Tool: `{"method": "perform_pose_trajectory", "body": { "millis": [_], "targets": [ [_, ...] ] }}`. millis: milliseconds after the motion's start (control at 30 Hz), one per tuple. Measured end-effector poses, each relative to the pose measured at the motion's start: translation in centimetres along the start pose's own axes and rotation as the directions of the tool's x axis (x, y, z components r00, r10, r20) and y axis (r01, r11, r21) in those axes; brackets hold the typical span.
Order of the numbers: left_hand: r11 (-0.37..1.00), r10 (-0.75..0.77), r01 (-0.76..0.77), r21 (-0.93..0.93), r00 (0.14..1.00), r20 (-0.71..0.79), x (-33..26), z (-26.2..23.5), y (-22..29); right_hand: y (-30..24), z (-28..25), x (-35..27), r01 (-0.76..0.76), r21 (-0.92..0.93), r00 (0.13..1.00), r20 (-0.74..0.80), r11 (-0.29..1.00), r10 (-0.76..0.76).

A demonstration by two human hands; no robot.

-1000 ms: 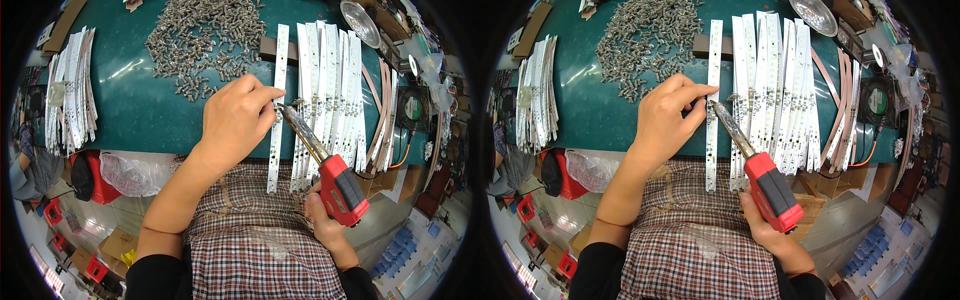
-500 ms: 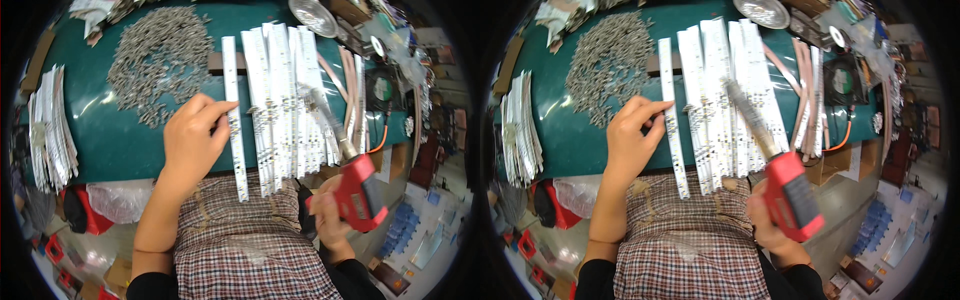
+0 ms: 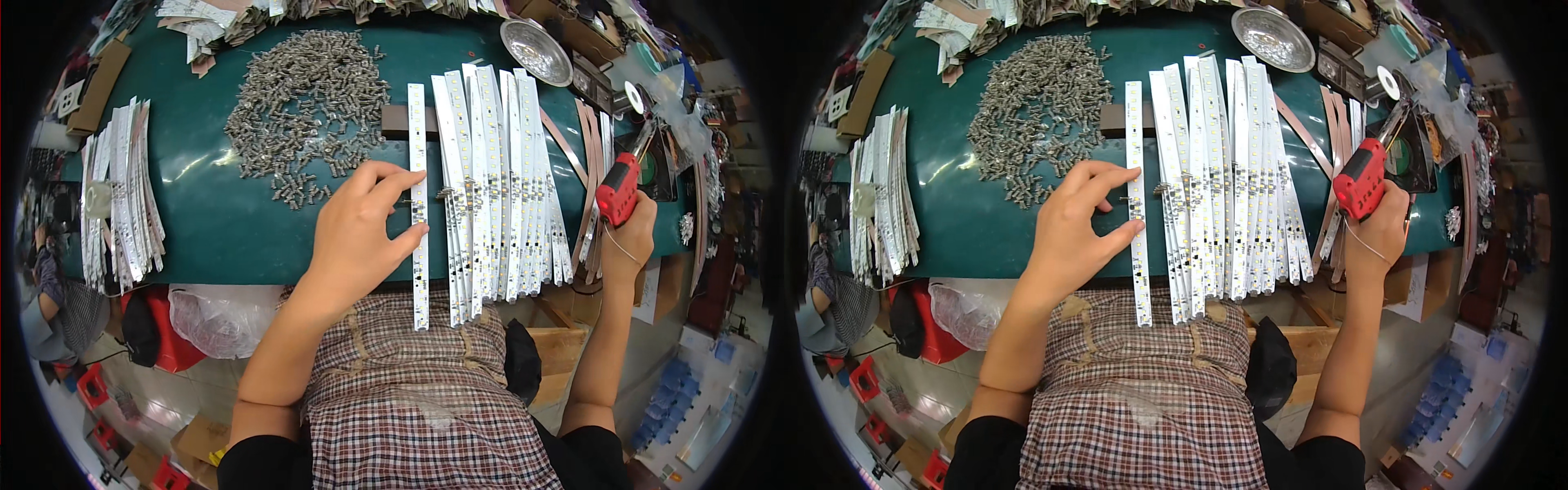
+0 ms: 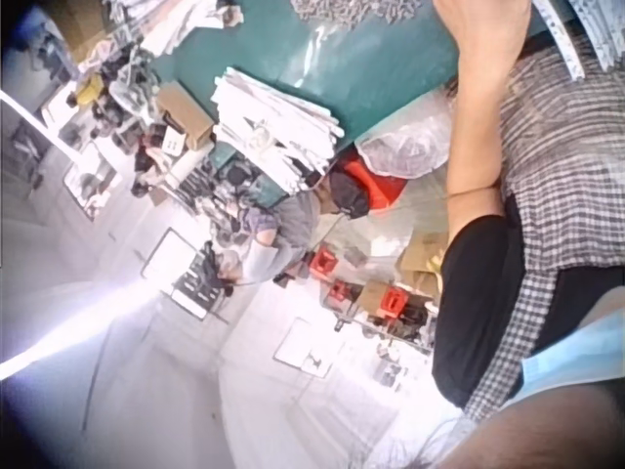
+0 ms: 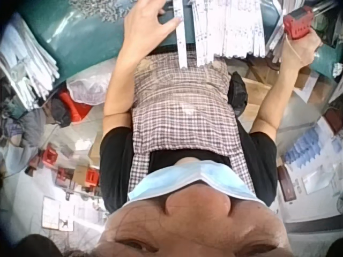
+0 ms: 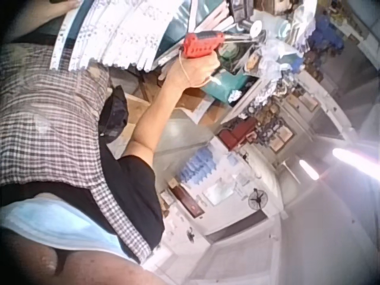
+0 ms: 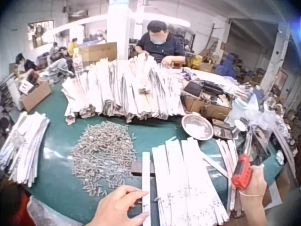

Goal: The person attaches small components to LED strips by positioning each piece on a strip and soldering it with a soldering gun.

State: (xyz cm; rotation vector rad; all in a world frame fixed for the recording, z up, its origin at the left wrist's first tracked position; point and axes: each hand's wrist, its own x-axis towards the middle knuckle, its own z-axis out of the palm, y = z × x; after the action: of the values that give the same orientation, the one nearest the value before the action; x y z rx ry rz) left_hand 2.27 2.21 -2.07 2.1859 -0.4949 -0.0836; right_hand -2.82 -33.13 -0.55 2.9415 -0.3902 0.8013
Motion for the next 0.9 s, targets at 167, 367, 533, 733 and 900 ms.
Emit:
{"method": "perform_pose_trajectory", "body": {
  "millis": [167,367,533,733,900],
  "targets": [
    [0.998,-0.05,0.049,-0.036,0.998,-0.034,-0.4,0.2,0.2,-0.2,1.6,-0.1,-0.056,-0.018,0.998,0.015,0.998,0.056],
    [0.999,-0.042,0.043,0.012,0.998,-0.037,-0.2,0.3,0.3,-2.2,0.1,-1.0,0.093,0.11,0.995,-0.046,0.99,-0.089],
    [1.0,-0.026,0.026,0.015,0.999,-0.042,-0.3,0.7,0.4,-2.1,0.5,-1.4,0.041,0.173,0.999,0.004,0.984,-0.042],
    [0.951,-0.183,0.177,-0.252,0.983,0.0,-0.3,0.3,1.7,-2.1,0.6,-1.2,0.039,0.191,0.999,0.023,0.981,-0.044],
    [0.913,-0.116,0.108,-0.395,0.993,0.001,0.9,0.4,3.9,-2.3,0.6,-1.0,0.04,0.215,0.999,0.014,0.976,-0.044]
  ]
}}
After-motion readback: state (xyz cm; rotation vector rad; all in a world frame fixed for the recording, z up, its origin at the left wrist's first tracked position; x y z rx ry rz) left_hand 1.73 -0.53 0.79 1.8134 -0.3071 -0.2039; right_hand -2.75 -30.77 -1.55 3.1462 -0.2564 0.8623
